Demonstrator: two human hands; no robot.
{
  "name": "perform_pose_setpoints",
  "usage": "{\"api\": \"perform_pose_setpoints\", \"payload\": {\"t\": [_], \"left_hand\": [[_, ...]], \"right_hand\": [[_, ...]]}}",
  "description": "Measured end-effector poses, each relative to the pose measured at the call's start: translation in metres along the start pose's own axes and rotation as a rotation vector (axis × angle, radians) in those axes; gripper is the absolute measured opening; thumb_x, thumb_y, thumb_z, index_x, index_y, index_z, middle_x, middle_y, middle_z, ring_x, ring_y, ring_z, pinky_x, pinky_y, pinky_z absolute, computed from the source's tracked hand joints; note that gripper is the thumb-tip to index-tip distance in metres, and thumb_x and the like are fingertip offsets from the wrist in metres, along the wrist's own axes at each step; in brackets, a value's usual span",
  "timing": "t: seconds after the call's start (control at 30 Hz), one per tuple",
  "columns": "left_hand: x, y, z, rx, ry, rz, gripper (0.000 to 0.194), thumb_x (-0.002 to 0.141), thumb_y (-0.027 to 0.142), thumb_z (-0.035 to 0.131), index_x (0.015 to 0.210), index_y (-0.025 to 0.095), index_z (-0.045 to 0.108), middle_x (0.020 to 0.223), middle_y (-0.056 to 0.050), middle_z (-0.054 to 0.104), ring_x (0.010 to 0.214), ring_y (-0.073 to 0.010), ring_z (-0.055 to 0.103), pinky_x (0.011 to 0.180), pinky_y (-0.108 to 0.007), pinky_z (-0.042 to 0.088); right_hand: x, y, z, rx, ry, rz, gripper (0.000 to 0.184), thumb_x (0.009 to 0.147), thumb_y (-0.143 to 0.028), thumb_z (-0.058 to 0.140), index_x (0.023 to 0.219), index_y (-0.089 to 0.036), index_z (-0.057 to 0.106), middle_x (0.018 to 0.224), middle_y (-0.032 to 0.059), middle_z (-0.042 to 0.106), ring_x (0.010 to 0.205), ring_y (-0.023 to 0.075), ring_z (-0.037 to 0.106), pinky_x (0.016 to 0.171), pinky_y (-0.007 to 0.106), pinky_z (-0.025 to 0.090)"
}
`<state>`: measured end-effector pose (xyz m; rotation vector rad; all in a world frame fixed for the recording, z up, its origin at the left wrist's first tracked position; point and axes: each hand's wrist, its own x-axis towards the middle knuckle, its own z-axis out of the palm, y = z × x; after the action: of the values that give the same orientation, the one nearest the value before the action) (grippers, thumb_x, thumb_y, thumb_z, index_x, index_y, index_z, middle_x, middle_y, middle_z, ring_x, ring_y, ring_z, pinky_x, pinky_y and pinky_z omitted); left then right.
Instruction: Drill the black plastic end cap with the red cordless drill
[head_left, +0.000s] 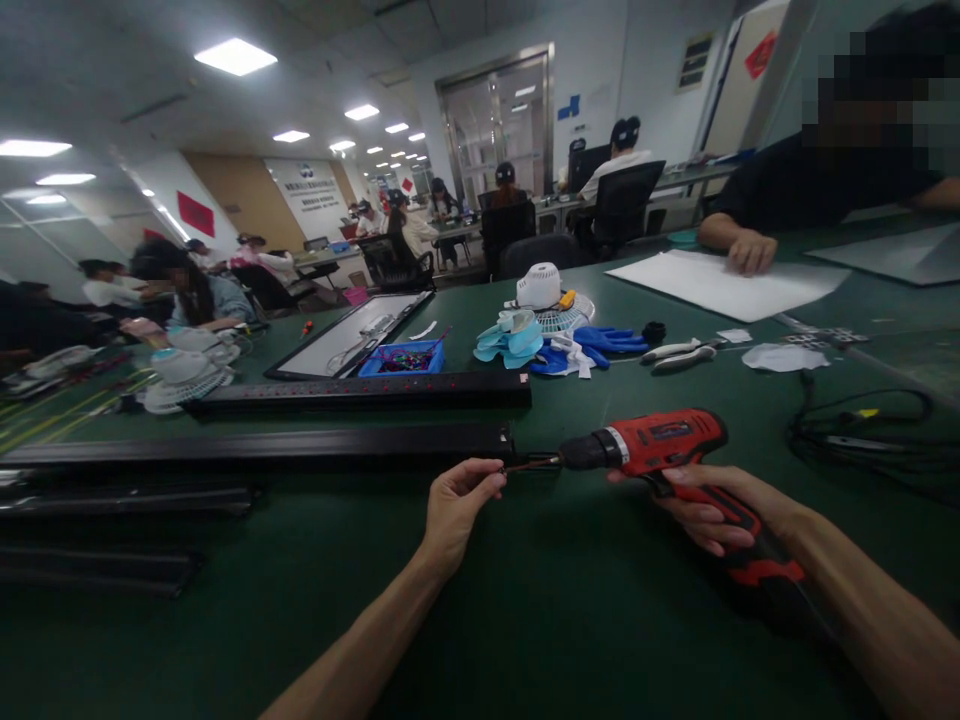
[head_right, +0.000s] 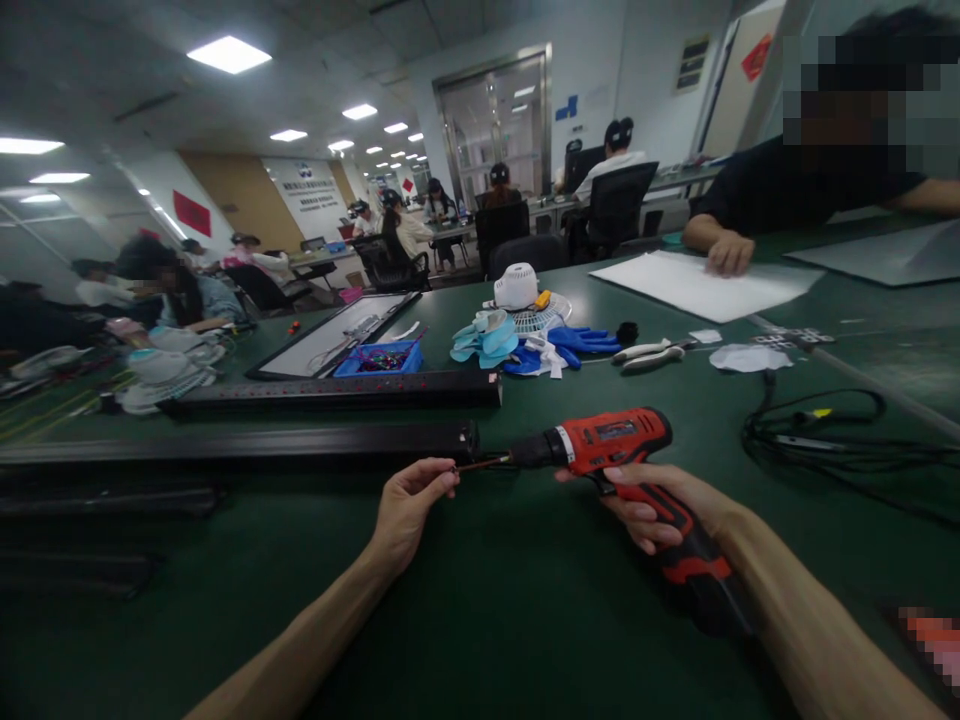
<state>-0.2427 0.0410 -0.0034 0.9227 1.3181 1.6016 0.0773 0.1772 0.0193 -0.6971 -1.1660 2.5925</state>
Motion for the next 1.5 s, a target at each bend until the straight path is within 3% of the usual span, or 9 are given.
{"api": "perform_pose_setpoints", "payload": {"t": [0.47,0.7,0.93,1.27,1.5], "left_hand": [[-0.002,0.004,0.002,0.002,-0.036,0.017,0.025,0.078,0.038,0.085,0.095,0.020,0.080,0.085,-0.006,0.076,0.076,-0.0162,0.067,0.073,-0.029,0.054],[-0.001,0.002,0.000,0.043,-0.019,0.037,0.021,0.076,0.034,0.086,0.092,0.021,0.079,0.091,-0.003,0.076,0.076,-0.0142,0.065,0.072,-0.027,0.053],[-0.001,0.000,-0.001,-0.005,-0.017,0.030,0.023,0.076,0.035,0.085,0.092,0.021,0.079,0.087,-0.004,0.076,0.075,-0.0146,0.065,0.072,-0.028,0.053],[-0.002,0.000,-0.001,0.017,0.001,-0.001,0.025,0.074,0.034,0.088,0.092,0.019,0.079,0.090,-0.003,0.076,0.074,-0.0121,0.064,0.072,-0.025,0.052],[0.000,-0.004,-0.004,0.021,-0.002,0.010,0.025,0.076,0.035,0.086,0.095,0.020,0.078,0.088,-0.002,0.076,0.074,-0.0122,0.064,0.072,-0.025,0.053]], "right_hand": [[0.000,-0.004,0.011,-0.044,0.076,0.006,0.029,0.080,-0.039,0.079,0.100,-0.018,0.078,0.047,-0.0057,0.043,0.029,0.0057,0.029,0.040,0.021,0.050],[0.000,-0.001,0.005,-0.054,0.062,0.007,0.040,0.083,-0.040,0.076,0.117,-0.019,0.076,0.048,-0.0058,0.043,0.029,0.0066,0.031,0.041,0.022,0.050],[0.001,0.000,0.000,-0.044,0.056,0.001,0.034,0.084,-0.038,0.073,0.113,-0.019,0.076,0.048,-0.0053,0.044,0.028,0.0076,0.031,0.040,0.023,0.050],[0.001,0.003,0.001,-0.052,-0.022,-0.030,0.049,0.089,-0.039,0.073,0.130,-0.014,0.068,0.051,-0.0090,0.045,0.030,0.0032,0.029,0.045,0.020,0.052],[0.003,0.001,-0.004,-0.047,-0.107,-0.012,0.049,0.092,-0.039,0.070,0.135,-0.014,0.065,0.053,-0.0089,0.048,0.031,0.0039,0.034,0.047,0.021,0.053]]}}
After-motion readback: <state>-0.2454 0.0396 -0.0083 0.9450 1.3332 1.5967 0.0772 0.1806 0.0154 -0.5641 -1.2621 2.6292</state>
